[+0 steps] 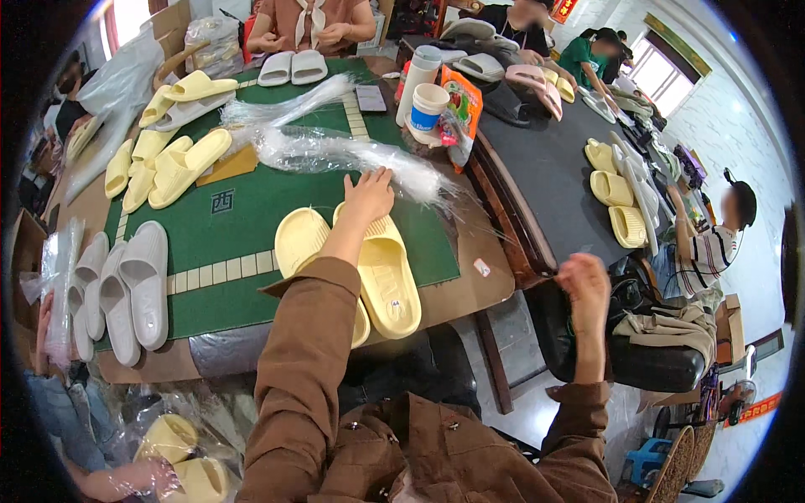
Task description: The person assembles pairs of plastic slide sandals by hand at a workbench. They pick up individual slippers in white, yellow, and black, align the soles, and press them together to secure the fit. The person handles the items one at a time, occasionally adjusting their position on the green mat.
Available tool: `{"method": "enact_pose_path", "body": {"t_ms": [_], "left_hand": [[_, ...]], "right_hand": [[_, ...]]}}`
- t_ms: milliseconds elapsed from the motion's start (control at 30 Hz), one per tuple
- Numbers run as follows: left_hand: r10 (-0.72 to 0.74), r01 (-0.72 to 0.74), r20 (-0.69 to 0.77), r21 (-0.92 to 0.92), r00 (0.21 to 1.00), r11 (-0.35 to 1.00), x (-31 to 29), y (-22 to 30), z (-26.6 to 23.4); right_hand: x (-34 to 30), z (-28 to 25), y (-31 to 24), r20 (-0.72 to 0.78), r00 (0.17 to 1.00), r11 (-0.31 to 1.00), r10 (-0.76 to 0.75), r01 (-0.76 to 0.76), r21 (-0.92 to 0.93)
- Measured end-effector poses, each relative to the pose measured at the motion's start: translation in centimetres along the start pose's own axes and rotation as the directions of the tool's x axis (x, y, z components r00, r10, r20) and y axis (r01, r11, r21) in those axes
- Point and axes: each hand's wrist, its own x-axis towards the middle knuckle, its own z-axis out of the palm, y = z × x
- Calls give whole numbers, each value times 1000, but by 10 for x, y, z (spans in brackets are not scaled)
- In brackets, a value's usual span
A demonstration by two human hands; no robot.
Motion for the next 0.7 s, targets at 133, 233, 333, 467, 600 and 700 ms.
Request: {"method": "enact_pose_path", "body": {"t_ms": [133,233,333,467,600,700], "left_hand": [[-13,13,-2,39,1000,999,-3,-1,2],[3,0,-113,24,994,1000,-3,0,-2],[71,-121,-287,-159,955,980,-21,12,-27],[166,-431,-453,-578,876,693,-74,37,-70],[293,-316,-188,-813,937,489,-178,75,-103],[330,-172,-50,-921,942,350,-219,81,-101]], "right_hand": [[21,-70,-32,-366,871,881,-329,423,215],[22,-56,-44,-361,876,826,-320,445,347],[9,-10,-41,-152,957,899,-247,285,332],[-3,65,-52,347,937,1000,27,-28,-3],[-10,130,-54,568,817,991,100,-131,15],[-11,155,-54,603,797,952,-17,-171,253]]}}
